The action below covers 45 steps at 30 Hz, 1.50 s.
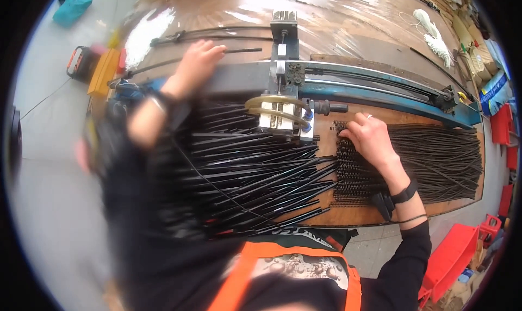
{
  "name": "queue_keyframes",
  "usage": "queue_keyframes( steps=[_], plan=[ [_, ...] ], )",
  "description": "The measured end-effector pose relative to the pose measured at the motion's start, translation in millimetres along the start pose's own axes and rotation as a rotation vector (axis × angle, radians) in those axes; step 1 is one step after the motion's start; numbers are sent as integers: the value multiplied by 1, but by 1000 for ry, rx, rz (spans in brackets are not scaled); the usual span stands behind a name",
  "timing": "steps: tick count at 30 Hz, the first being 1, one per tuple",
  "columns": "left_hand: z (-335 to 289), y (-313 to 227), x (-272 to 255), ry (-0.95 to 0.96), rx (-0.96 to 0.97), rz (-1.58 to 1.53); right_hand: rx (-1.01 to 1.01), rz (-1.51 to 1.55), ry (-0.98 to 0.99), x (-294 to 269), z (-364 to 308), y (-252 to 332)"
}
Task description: The person picks up a black rod and slides a metal spring onto it before placing the rod into a machine. They pull a lever to secure the components and then set the rod onto a pile.
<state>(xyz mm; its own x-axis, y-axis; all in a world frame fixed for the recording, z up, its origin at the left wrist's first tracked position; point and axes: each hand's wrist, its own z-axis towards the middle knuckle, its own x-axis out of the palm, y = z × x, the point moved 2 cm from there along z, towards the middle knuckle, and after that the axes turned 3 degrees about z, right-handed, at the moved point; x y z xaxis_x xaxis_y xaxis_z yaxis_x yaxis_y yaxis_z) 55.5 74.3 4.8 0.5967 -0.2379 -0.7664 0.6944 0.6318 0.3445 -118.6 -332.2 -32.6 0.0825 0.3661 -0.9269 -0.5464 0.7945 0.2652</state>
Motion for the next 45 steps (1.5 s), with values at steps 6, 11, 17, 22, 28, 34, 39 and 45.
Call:
queue_keyframes(
  steps=[6,11,17,22,28,34,39,45],
  plan=[
    [-6,-35,-44,175,-10,-52,43,185,-29,-2,-3,-6],
    [-10,-78,-64,883,-93,-202,133,222,3,3,-4,-8],
    [-22,-78,-59,725,172,-25,45,185,-35,4,-11,-3],
    [-20,-73,-56,732,116,-101,64,145,-67,6,-20,-2],
    [-25,-67,-52,654,175,-167,173,244,24,-3,-17,1],
    [-23,-73,-64,932,-67,-169,56,283,102,-19,-18,9],
    [-32,-61,-63,905,126,-178,39,95,49,-14,-22,10],
    [-44,-59,-81,774,83,-251,58,9,-19,-14,-24,13]
  ],
)
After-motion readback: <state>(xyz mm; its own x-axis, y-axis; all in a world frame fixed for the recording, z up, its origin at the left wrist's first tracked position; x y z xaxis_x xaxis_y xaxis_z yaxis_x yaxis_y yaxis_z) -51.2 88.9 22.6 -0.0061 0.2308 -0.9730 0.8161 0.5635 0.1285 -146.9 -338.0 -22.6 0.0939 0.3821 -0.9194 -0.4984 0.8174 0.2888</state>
